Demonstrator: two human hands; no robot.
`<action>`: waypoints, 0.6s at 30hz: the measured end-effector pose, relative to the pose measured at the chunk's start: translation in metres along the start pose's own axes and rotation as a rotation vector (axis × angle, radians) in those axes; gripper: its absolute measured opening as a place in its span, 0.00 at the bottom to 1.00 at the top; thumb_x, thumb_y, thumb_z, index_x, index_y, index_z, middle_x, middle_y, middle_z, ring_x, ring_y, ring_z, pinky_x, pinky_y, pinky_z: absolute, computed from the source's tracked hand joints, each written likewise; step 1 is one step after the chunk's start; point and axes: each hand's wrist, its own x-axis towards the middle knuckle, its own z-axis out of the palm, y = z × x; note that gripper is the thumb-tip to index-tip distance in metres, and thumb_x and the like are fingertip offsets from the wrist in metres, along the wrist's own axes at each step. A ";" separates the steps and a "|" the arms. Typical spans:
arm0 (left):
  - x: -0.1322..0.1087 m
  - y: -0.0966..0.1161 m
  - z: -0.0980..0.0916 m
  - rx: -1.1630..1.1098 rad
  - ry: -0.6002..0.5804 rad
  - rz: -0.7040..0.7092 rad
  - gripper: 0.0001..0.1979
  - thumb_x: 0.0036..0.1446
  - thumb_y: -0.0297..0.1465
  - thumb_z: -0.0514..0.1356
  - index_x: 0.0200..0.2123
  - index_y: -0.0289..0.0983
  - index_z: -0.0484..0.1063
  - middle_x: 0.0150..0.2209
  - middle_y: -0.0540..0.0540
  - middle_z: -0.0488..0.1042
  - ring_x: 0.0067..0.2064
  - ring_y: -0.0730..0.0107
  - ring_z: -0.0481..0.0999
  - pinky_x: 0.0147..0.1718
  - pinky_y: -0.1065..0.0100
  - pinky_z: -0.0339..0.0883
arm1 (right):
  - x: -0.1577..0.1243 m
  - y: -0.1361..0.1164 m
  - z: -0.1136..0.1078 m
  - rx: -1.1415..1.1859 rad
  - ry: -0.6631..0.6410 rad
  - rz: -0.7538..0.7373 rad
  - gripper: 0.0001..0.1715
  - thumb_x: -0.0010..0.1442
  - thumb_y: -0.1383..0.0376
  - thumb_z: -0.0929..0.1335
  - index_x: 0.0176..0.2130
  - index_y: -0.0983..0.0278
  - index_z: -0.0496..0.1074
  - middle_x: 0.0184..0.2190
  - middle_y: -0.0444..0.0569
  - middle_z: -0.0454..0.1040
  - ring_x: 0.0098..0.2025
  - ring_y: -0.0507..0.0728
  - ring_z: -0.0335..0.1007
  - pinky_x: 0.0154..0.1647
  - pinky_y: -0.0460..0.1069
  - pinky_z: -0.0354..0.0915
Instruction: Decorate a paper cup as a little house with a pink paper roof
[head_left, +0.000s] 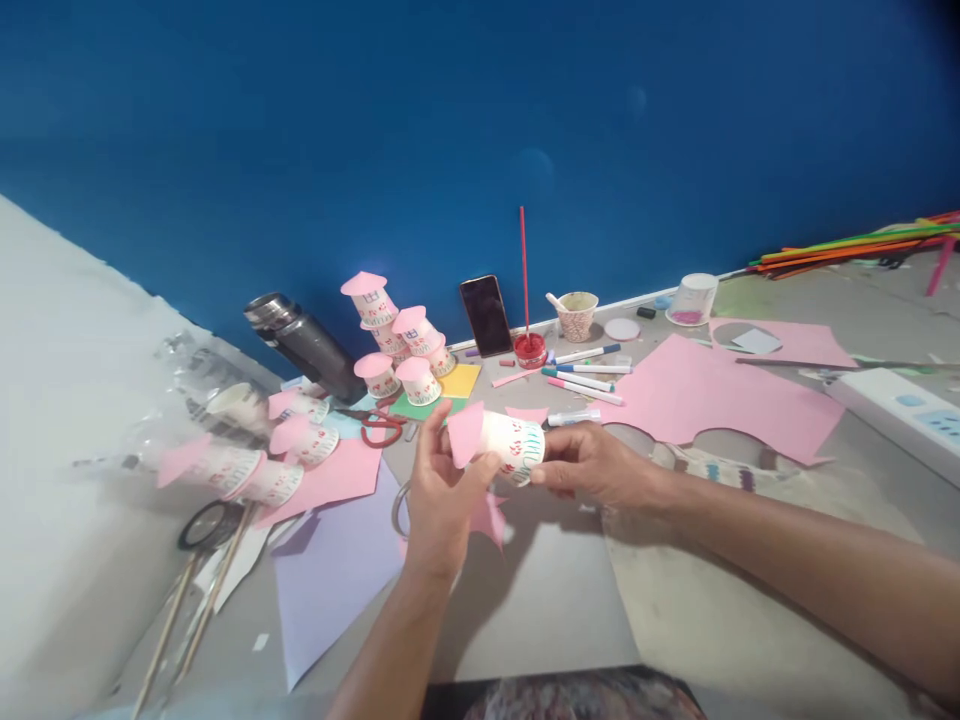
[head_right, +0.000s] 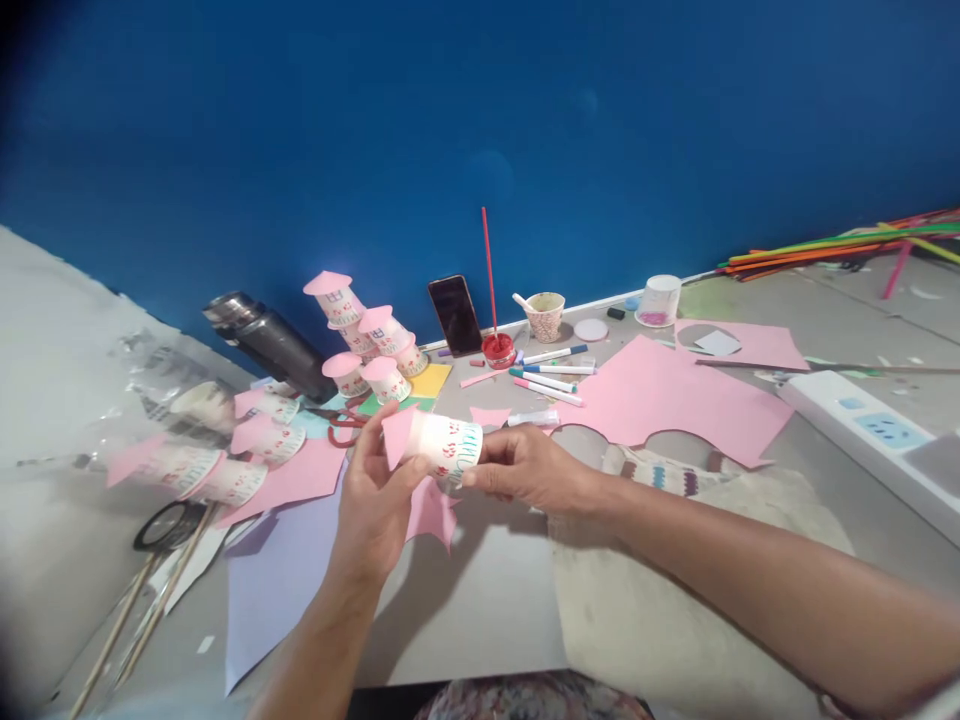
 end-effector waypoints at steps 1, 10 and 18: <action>-0.001 0.000 0.000 -0.004 -0.028 -0.017 0.43 0.49 0.34 0.76 0.67 0.44 0.67 0.59 0.39 0.77 0.55 0.52 0.81 0.49 0.58 0.78 | -0.001 0.000 0.001 0.007 0.022 -0.001 0.23 0.52 0.49 0.79 0.29 0.65 0.76 0.21 0.38 0.67 0.24 0.48 0.57 0.25 0.46 0.52; 0.002 0.006 -0.018 -0.073 0.006 0.134 0.29 0.65 0.54 0.60 0.62 0.46 0.75 0.68 0.41 0.71 0.74 0.51 0.62 0.67 0.55 0.64 | -0.004 -0.008 0.000 -0.034 0.121 -0.008 0.23 0.55 0.50 0.76 0.23 0.63 0.73 0.16 0.39 0.66 0.20 0.48 0.56 0.23 0.46 0.51; -0.005 -0.010 -0.002 0.075 0.000 0.354 0.23 0.70 0.48 0.59 0.58 0.41 0.80 0.63 0.40 0.76 0.67 0.51 0.71 0.66 0.56 0.65 | -0.008 -0.013 0.007 -0.116 0.160 -0.017 0.15 0.54 0.58 0.73 0.23 0.64 0.73 0.19 0.40 0.68 0.22 0.48 0.59 0.22 0.45 0.52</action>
